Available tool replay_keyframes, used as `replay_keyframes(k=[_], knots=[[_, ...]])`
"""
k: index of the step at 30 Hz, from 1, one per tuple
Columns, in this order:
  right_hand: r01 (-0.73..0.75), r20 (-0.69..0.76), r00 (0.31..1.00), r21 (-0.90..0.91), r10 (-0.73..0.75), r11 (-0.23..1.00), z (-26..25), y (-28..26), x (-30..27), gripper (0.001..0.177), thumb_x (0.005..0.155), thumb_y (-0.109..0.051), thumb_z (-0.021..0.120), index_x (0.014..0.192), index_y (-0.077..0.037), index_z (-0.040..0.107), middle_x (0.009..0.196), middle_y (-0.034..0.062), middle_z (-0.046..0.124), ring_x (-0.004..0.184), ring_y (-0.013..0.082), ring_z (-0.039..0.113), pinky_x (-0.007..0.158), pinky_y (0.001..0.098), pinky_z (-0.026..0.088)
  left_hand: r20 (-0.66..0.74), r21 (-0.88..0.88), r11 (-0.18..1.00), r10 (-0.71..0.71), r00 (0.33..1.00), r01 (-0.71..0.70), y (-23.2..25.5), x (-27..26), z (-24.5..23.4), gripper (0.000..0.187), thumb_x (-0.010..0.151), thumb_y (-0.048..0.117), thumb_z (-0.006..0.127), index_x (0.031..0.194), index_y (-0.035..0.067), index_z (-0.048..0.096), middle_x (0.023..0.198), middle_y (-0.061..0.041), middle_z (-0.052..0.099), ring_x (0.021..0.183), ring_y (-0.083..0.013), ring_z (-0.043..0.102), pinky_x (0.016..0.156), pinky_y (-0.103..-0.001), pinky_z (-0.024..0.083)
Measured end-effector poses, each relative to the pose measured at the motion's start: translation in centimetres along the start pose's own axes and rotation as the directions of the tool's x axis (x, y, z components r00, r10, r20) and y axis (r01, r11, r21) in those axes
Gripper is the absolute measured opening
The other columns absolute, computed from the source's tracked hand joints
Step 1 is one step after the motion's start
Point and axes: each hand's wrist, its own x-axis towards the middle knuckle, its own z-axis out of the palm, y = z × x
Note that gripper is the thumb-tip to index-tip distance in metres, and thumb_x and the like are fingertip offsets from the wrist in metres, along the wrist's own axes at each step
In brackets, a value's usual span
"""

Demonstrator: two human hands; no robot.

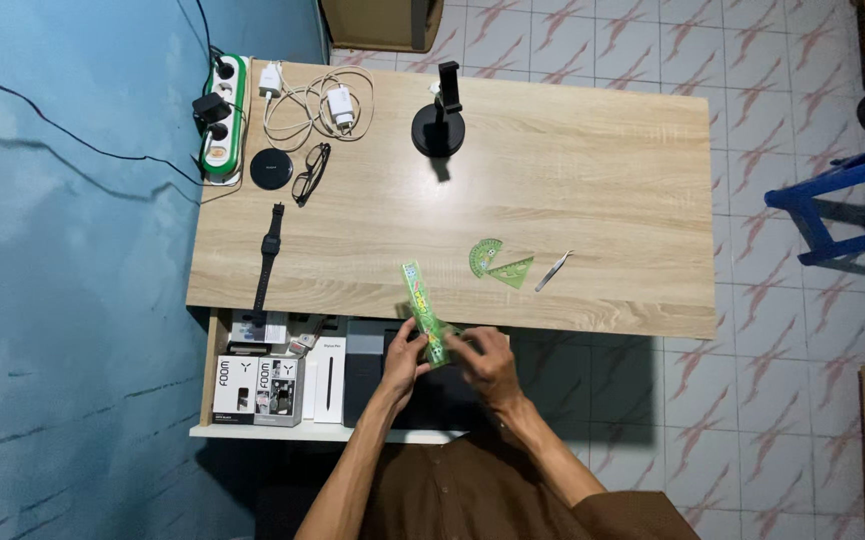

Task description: The person clears a desk by placing a notebook, wallet, laptop, tablet, and stationery into a drawer. They then pack pens into a small box, add rulers and a protractor, and store a smartwatch, glasses, and a power bank. Finally, they spray and wipe the desk surface with a cloth.

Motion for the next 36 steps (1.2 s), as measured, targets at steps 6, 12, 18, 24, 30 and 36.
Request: replay_keyframes(k=[6, 12, 18, 24, 30, 36], knots=[[0.107, 0.152, 0.983, -0.017, -0.104, 0.994, 0.5, -1.3, 1.0, 0.049, 0.076, -0.008, 0.080, 0.124, -0.012, 0.071, 0.109, 0.0104, 0.065, 0.104, 0.0300, 0.060, 0.088, 0.0457, 0.049, 0.121, -0.322, 0.946, 0.095, 0.988, -0.051, 0.8, -0.7, -0.7, 0.053, 0.104, 0.023, 0.043, 0.154, 0.007, 0.037, 0.124, -0.009, 0.072, 0.110, -0.0215, 0.072, 0.089, -0.040, 0.059], [0.191, 0.286, 0.932, 0.129, -0.221, 0.973, 0.5, -0.9, 1.3, 0.057, 0.072, -0.010, 0.077, 0.128, -0.011, 0.065, 0.111, 0.0168, 0.063, 0.105, 0.0353, 0.059, 0.092, 0.0479, 0.050, 0.081, -0.191, 0.975, 0.128, 0.988, -0.111, -0.3, 0.0, -2.0, 0.051, 0.102, 0.008, 0.053, 0.150, 0.003, 0.039, 0.123, -0.013, 0.075, 0.106, -0.0214, 0.073, 0.089, -0.037, 0.060], [-0.178, 0.156, 0.972, 0.004, 0.175, 0.984, 5.1, 8.8, 1.3, 0.052, 0.093, -0.011, 0.067, 0.144, -0.008, 0.058, 0.130, 0.0166, 0.060, 0.126, 0.0348, 0.057, 0.107, 0.0468, 0.051, -0.023, -0.114, 0.984, 0.135, 0.991, -0.137, -0.2, 0.4, -3.4, 0.046, 0.102, 0.011, 0.044, 0.146, 0.002, 0.048, 0.127, -0.013, 0.070, 0.103, -0.0221, 0.076, 0.080, -0.038, 0.065], [-0.356, 0.370, 0.793, -0.363, 0.484, 0.861, 4.9, 14.3, 1.8, 0.094, 0.086, -0.051, 0.073, 0.153, -0.001, 0.032, 0.159, 0.0296, 0.021, 0.144, 0.0481, 0.024, 0.111, 0.0590, 0.029, -0.136, 0.056, 0.991, 0.127, 0.982, -0.120, -0.7, 0.7, -4.7, 0.049, 0.102, 0.011, 0.051, 0.150, 0.005, 0.045, 0.124, -0.014, 0.068, 0.103, -0.0205, 0.074, 0.083, -0.038, 0.067], [-0.281, 0.458, 0.754, -0.424, 0.471, 0.861, 3.9, 10.8, -1.2, 0.083, 0.080, -0.041, 0.079, 0.144, -0.006, 0.041, 0.154, 0.0249, 0.033, 0.143, 0.0431, 0.031, 0.113, 0.0560, 0.032, -0.206, 0.018, 0.983, 0.185, 0.961, -0.185, -1.0, 1.3, -4.7, 0.057, 0.097, 0.006, 0.061, 0.151, 0.005, 0.046, 0.114, -0.011, 0.071, 0.095, -0.0172, 0.071, 0.075, -0.035, 0.064], [-0.133, 0.405, 0.849, -0.457, 0.339, 0.880, 5.2, 12.5, -5.0, 0.045, 0.087, 0.000, 0.068, 0.130, -0.008, 0.060, 0.132, 0.0148, 0.057, 0.122, 0.0332, 0.054, 0.102, 0.0449, 0.048, -0.232, 0.062, 0.962, 0.274, 0.933, -0.267, -1.7, 1.6, -4.1, 0.054, 0.095, 0.008, 0.070, 0.147, 0.002, 0.057, 0.101, -0.009, 0.073, 0.090, -0.0129, 0.067, 0.068, -0.025, 0.052]])
